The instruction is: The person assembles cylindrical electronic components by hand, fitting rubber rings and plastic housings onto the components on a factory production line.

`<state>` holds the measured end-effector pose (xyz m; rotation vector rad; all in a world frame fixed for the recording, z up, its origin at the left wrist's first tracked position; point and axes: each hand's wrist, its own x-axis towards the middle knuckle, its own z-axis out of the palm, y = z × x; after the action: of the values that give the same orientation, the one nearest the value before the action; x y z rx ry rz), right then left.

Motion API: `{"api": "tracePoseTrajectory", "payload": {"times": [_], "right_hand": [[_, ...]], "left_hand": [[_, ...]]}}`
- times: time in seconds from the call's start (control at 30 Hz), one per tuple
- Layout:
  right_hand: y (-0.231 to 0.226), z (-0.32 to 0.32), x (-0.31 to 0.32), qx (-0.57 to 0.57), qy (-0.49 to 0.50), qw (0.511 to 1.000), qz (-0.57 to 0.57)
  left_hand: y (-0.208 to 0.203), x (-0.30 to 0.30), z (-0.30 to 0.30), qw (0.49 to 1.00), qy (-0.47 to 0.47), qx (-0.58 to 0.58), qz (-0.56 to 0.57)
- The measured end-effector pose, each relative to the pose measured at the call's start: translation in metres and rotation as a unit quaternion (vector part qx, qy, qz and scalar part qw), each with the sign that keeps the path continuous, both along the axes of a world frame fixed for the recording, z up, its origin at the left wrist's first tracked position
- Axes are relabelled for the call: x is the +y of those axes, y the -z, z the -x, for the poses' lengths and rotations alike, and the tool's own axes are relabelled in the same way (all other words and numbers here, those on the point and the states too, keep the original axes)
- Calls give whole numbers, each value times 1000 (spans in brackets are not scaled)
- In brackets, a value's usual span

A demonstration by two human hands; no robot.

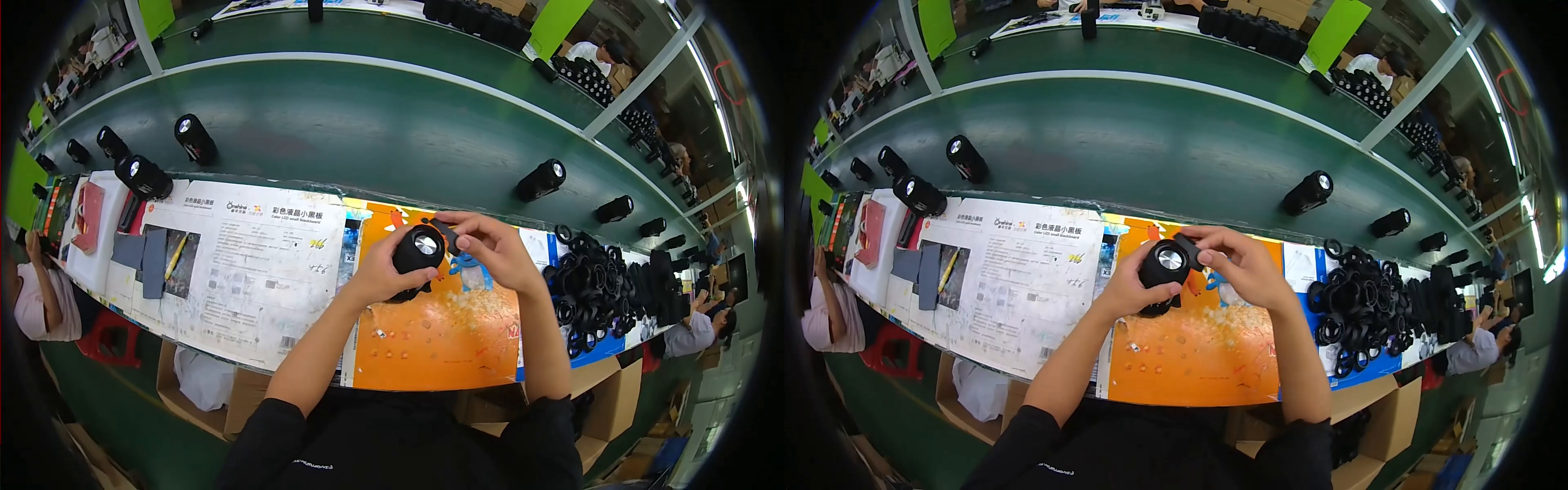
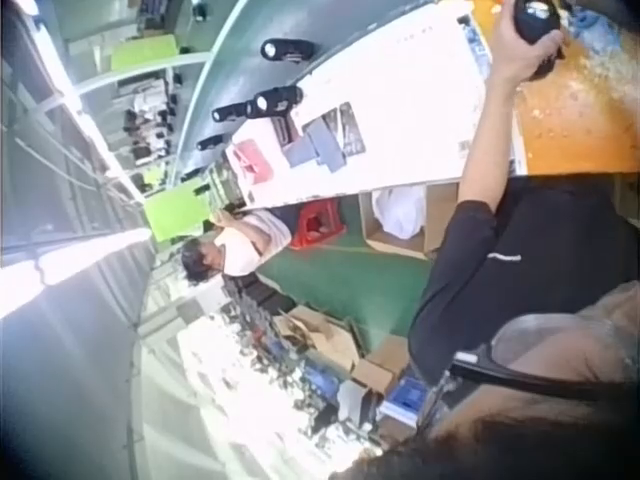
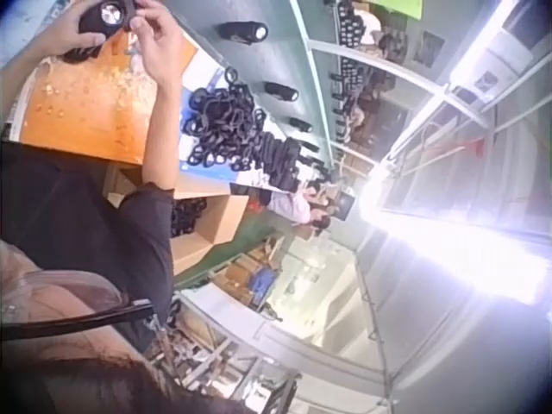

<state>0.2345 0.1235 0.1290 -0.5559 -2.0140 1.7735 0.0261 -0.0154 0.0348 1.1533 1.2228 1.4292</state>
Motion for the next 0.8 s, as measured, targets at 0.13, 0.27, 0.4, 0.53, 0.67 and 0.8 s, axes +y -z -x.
{"api": "tracePoseTrajectory", "payload": {"times": [0.13,0.27,0.4,0.53,0.67,0.8], "right_hand": [[-32,24,9,-119,-84,985,-93],[-42,20,8,-131,-96,979,-128],[-43,19,1,-133,-93,970,-181],[-45,17,-10,-124,-84,958,-246],[-41,14,-15,-108,-75,948,-288],[-37,12,-20,-97,-55,951,-288]], "left_hand": [[2,1,0,999,28,13,-9],[-2,0,-3,999,37,24,-26],[-1,1,-2,999,42,31,-13],[1,2,-2,999,51,11,-13],[4,5,-2,998,50,18,-21],[4,7,-3,998,58,3,-10]]}}
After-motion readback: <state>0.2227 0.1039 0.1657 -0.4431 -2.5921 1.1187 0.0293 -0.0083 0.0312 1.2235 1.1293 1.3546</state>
